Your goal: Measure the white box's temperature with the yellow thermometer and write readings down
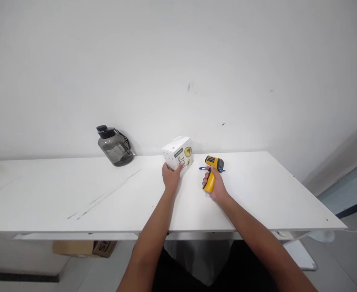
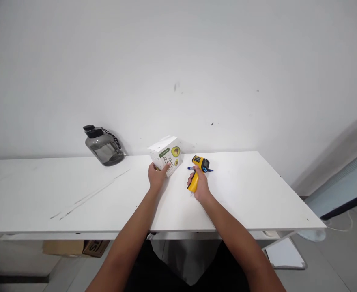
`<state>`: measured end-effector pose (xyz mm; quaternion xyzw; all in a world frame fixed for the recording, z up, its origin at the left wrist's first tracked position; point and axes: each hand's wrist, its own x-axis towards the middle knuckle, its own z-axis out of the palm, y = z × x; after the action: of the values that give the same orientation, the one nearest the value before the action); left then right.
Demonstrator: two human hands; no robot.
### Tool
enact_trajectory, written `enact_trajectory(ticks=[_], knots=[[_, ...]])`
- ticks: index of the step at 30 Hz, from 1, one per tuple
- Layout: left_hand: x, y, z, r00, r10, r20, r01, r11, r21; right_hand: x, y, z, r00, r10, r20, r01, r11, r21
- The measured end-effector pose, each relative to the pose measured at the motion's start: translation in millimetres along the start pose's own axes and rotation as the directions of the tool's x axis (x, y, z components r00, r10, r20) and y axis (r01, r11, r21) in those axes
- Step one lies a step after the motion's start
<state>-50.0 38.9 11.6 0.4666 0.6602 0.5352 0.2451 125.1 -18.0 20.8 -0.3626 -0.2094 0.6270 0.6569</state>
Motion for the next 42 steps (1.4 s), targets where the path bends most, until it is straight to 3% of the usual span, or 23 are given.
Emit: enact_trajectory(ticks=[6,9,14,23,42], knots=[[-4.2,0.8,4.6,0.993,0.08,0.092,-0.068,0.989,-0.132,-0.7,-3.7,-0.9,0.998,-0.066,0.015,0.067,0.994,-0.09],[-6.9,4.4,5.7,0.982,0.14,0.13,-0.106,0.965,-0.238,-5.5,-0.9,1.6,0.99,-0.119,0.08,0.131,0.975,-0.181],[-12.5,13.0,3.8,0.969,0.213,0.127,-0.157,0.924,-0.348,-9.3,9.2,2.5,0.978,-0.089,0.188,0.147,0.937,-0.317],[-20.5,20.3,3.8,0.945,0.28,0.17,-0.21,0.917,-0.34,-4.7,22.3,-6.5,0.952,-0.164,0.26,0.269,0.852,-0.45],[-22.0,19.6,3.0,0.915,0.329,0.234,-0.251,0.918,-0.308,-6.2,20.0,-11.5,0.934,-0.174,0.311,0.313,0.819,-0.481]])
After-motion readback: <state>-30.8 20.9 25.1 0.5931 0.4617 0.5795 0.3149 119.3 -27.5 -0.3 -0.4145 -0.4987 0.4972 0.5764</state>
